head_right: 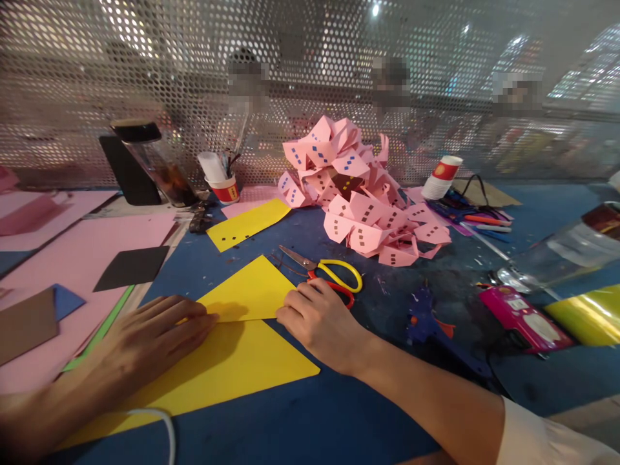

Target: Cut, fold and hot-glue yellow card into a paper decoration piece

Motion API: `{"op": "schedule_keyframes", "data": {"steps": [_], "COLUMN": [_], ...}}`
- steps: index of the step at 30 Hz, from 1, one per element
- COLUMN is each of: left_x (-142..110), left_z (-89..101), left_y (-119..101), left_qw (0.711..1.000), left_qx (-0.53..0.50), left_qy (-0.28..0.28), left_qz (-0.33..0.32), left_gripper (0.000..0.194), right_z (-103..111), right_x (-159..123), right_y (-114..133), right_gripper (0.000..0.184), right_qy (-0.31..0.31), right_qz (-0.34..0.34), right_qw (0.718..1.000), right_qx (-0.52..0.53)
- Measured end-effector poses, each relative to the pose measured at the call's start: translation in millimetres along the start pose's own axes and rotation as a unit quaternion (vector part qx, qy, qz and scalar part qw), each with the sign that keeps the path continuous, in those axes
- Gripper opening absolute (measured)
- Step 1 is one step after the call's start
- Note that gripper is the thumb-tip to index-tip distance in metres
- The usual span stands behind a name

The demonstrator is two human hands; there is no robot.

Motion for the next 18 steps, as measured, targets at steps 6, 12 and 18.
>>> {"op": "schedule_keyframes", "data": {"steps": [6, 12, 18], "left_x": [-2.3, -4.8, -1.6], "left_z": [1.4, -0.2, 1.5], "left_y": [1.2, 1.3, 0.6], "left_qw": [1.000, 1.000, 1.000], "left_qx": [0.007, 0.005, 0.001], "left_qy": [-0.025, -0.020, -0.020], "left_qz": [-0.002, -0.006, -0.007], "left_gripper": [0.010, 0.012, 0.013], "right_z": [-0.7, -0.2, 0.4], "right_x": [-0.9, -0.5, -0.1], "right_y": [-1.0, -0.6, 0.1], "right_gripper": [0.018, 0.019, 0.019], "right_qy": [0.002, 0.011, 0.007], "right_qz": [0.001, 0.002, 0.006], "right_qw": [1.000, 1.000, 1.000], "right_qx": [-0.006, -0.007, -0.010]}}
Point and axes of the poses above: each hand's wrist, its own x-axis towards the middle knuckle, its own z-axis out of the back of the hand, y = z × x, the point moved 6 cm from there along x, towards the middle knuckle, and after that the axes turned 15 degrees about x, right-handed, at the moved point
